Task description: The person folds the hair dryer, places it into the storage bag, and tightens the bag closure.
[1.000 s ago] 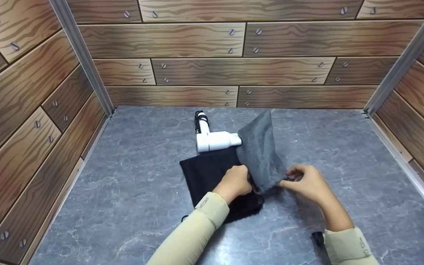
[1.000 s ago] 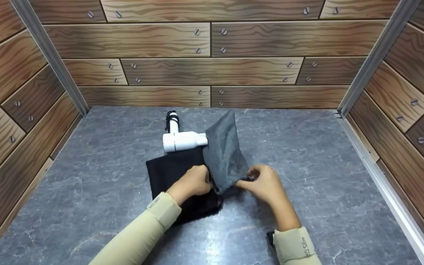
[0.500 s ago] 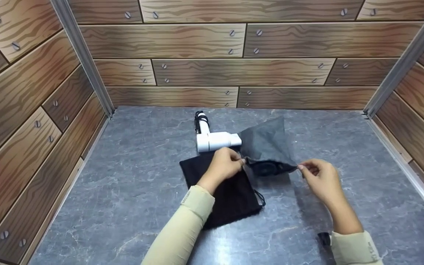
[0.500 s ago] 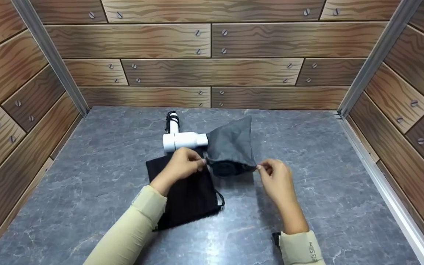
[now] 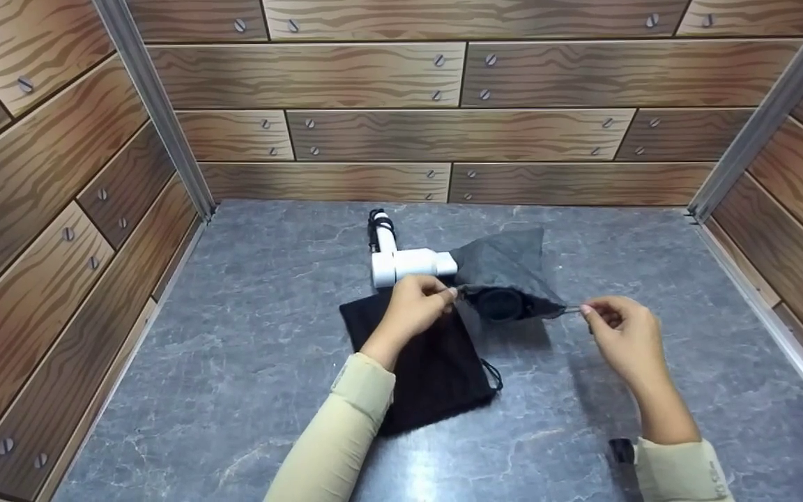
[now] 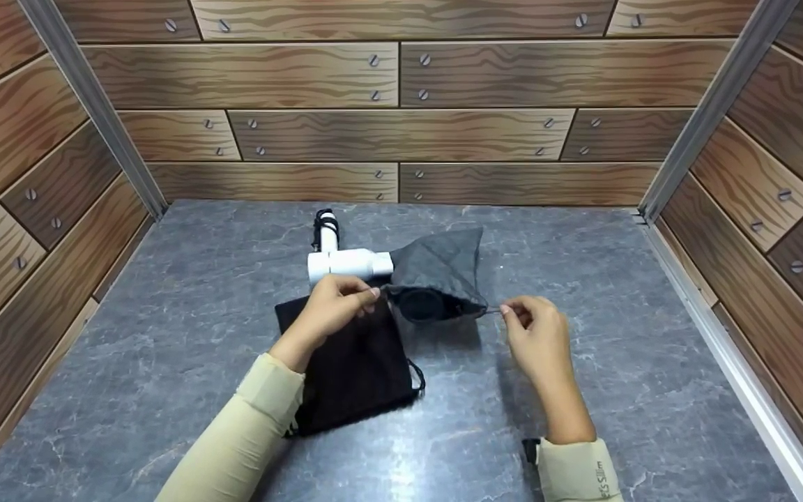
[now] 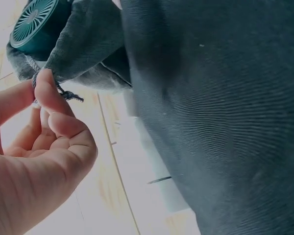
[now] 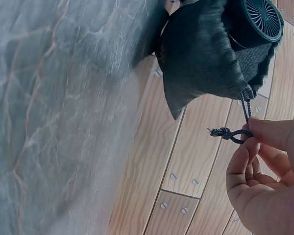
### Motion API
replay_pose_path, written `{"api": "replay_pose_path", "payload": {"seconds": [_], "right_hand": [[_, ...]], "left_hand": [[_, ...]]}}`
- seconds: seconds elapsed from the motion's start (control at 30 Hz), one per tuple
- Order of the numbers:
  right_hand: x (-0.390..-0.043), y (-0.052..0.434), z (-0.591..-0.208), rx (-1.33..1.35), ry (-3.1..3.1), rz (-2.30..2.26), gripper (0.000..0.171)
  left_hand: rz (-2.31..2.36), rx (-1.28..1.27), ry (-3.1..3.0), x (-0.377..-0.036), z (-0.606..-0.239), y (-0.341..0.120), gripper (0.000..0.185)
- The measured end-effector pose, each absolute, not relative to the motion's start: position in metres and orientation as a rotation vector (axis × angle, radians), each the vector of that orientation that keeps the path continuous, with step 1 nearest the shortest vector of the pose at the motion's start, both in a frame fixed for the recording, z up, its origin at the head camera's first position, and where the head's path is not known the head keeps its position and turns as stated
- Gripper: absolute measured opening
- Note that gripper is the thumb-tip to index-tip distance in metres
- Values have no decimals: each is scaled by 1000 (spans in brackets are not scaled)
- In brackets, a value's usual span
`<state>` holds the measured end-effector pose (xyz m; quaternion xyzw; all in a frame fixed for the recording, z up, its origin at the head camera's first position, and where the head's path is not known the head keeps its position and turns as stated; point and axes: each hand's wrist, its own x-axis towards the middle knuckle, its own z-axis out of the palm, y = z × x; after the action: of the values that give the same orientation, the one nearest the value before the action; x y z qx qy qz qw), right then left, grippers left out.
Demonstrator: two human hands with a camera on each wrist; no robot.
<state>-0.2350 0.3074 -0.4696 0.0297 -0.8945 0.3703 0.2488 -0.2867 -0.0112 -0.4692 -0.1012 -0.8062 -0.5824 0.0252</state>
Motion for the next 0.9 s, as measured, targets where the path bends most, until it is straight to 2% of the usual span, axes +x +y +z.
{"api": "replay_pose_path", "payload": {"seconds": [0.43, 0.9], "right_hand": [[-230, 322, -461, -24, -2437, 973, 13], [-230, 334, -455, -104, -2431, 929, 12]], "left_hand": [[-1895, -317, -2320, -281, -456, -19, 19], [-1947, -298, -2188, -274, -451, -29, 20]]}}
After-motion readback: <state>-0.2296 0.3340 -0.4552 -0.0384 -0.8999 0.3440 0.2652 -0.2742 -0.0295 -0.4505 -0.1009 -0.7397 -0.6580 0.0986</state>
